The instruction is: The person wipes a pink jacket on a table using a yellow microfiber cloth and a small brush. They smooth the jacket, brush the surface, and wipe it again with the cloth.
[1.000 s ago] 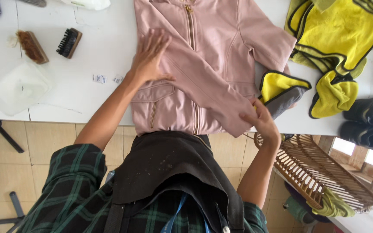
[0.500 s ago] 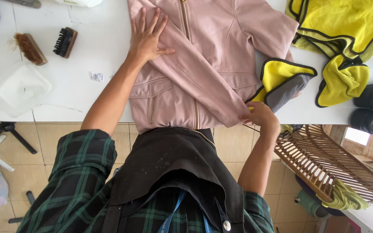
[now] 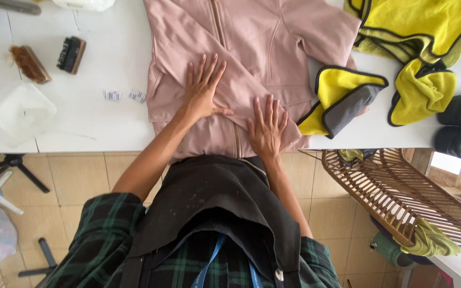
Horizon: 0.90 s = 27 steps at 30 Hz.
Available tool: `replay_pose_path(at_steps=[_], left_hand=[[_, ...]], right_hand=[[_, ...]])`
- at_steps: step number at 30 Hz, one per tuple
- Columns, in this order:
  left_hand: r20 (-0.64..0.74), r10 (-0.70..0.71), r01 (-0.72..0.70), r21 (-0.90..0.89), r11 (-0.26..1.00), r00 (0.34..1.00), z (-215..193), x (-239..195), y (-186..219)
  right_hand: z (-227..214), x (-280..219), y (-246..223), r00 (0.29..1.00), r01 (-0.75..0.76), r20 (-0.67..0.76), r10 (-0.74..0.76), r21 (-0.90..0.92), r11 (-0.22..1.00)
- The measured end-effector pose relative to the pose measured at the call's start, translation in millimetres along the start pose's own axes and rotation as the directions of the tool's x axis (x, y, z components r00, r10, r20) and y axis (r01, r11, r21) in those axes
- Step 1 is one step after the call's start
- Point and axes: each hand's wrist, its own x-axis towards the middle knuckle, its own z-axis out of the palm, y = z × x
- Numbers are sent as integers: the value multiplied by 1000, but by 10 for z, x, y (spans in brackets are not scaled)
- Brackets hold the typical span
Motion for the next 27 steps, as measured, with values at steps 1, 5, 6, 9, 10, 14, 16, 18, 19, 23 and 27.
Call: replay_pose_path(at_steps=[1, 5, 6, 9, 10, 14, 16, 18, 19, 23, 27], left_hand=[[9, -8, 8, -3, 1000, 1000, 2, -48, 20], [-53, -31, 25, -108, 994, 998, 19, 19, 120], [-90, -47, 28, -204, 979, 995, 58, 17, 168], [-458, 189, -333, -259, 907, 869, 325, 98, 520], [-451, 197, -340, -262, 903, 871, 389, 64, 736], [-80, 405, -404, -370, 837, 911, 570, -1, 1535], [20, 483, -456, -299, 838, 875, 609, 63, 1805], [31, 488, -483, -107, 869, 872, 656, 126, 1988], [36, 501, -496, -107, 862, 864, 666, 142, 2022], [102, 484, -483, -34, 875, 869, 653, 172, 2044], [123, 440, -418, -171, 892, 889, 537, 230, 1932]], right_hand=[[-8, -38, 19, 1000, 1, 12, -1, 3, 1000], [-24, 37, 419, 962, -5, -271, 26, 79, 997], [-18, 33, 591, 894, -47, -447, 29, -30, 998], [-374, -244, 1079, 764, -183, -435, 476, 561, 807], [-431, -299, 1185, 759, -193, -434, 486, 562, 804], [-557, -509, 1448, 941, -267, 39, 337, 699, 664], [-560, -509, 1471, 958, -270, 96, 270, 624, 733], [-540, -469, 1461, 972, -192, 2, 237, 594, 781], [-530, -452, 1441, 968, -200, -4, 251, 596, 778], [-439, -428, 1329, 955, -213, -43, 294, 592, 778], [-413, -494, 1223, 984, -142, 49, 173, 800, 583]])
